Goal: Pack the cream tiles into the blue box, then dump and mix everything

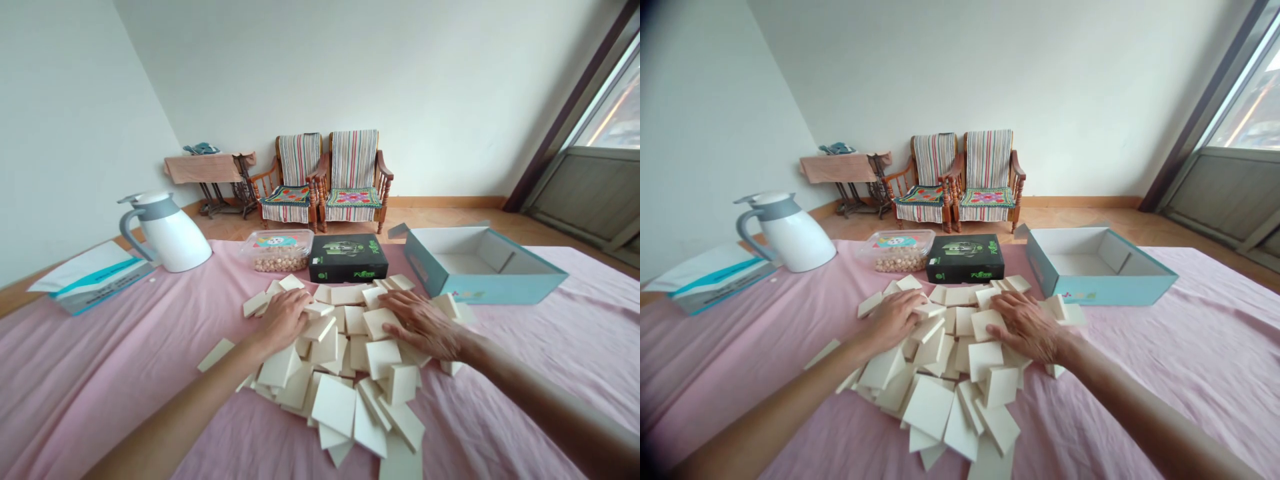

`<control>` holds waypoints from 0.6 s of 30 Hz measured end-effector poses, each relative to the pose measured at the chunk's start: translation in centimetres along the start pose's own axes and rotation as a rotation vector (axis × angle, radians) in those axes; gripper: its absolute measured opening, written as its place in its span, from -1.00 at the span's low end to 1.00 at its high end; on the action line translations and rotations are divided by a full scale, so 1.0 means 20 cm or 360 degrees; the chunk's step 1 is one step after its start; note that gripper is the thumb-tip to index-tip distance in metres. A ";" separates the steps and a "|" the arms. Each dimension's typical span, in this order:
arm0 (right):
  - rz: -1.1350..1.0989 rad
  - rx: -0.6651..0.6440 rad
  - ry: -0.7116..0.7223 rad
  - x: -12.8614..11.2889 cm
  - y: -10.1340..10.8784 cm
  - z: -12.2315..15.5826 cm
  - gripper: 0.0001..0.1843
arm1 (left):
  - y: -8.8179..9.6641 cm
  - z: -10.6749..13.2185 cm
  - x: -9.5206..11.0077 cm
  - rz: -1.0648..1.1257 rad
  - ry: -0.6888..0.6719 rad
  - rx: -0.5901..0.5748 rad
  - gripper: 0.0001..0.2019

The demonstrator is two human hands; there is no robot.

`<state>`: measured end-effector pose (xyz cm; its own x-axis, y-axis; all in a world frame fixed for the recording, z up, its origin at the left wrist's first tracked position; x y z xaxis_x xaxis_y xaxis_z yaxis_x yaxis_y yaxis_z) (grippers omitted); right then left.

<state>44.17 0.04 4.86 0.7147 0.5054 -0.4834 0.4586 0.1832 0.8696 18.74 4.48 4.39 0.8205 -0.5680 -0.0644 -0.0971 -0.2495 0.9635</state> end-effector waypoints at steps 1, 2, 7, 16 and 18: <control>0.0011 -0.0004 -0.0030 0.02 0.00 0.02 -0.41 | -0.01 0.01 -0.05 -0.0028 0.0029 0.0005 -0.71; 0.0021 0.0000 -0.0054 0.04 0.00 0.04 -0.39 | -0.03 0.02 -0.10 -0.0051 0.0060 0.0005 -0.70; -0.0015 0.0051 -0.0106 0.05 0.05 0.15 -0.29 | 0.05 0.05 -0.16 -0.0158 0.0230 0.0178 -0.63; 0.0006 0.0049 0.0076 -0.22 -0.09 -0.01 -0.30 | 0.10 0.04 0.37 0.0344 -0.0583 -0.0261 -0.43; 0.0032 0.0063 0.0109 -0.28 -0.14 -0.09 -0.33 | 0.08 0.06 0.31 0.0250 -0.0505 -0.0219 -0.55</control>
<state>37.96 -1.87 5.29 0.6869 0.5653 -0.4567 0.4661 0.1395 0.8737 23.05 -0.30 5.16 0.5843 -0.8110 0.0305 -0.1135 -0.0445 0.9925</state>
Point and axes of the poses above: each hand's wrist, its own z-axis away from the middle knuckle, its own y-axis out of the back of the hand, x = y × z, the point moved 6 cm from there along -z, towards the middle knuckle, and after that the axes turned 11 degrees about -z, right-handed, at the moved point
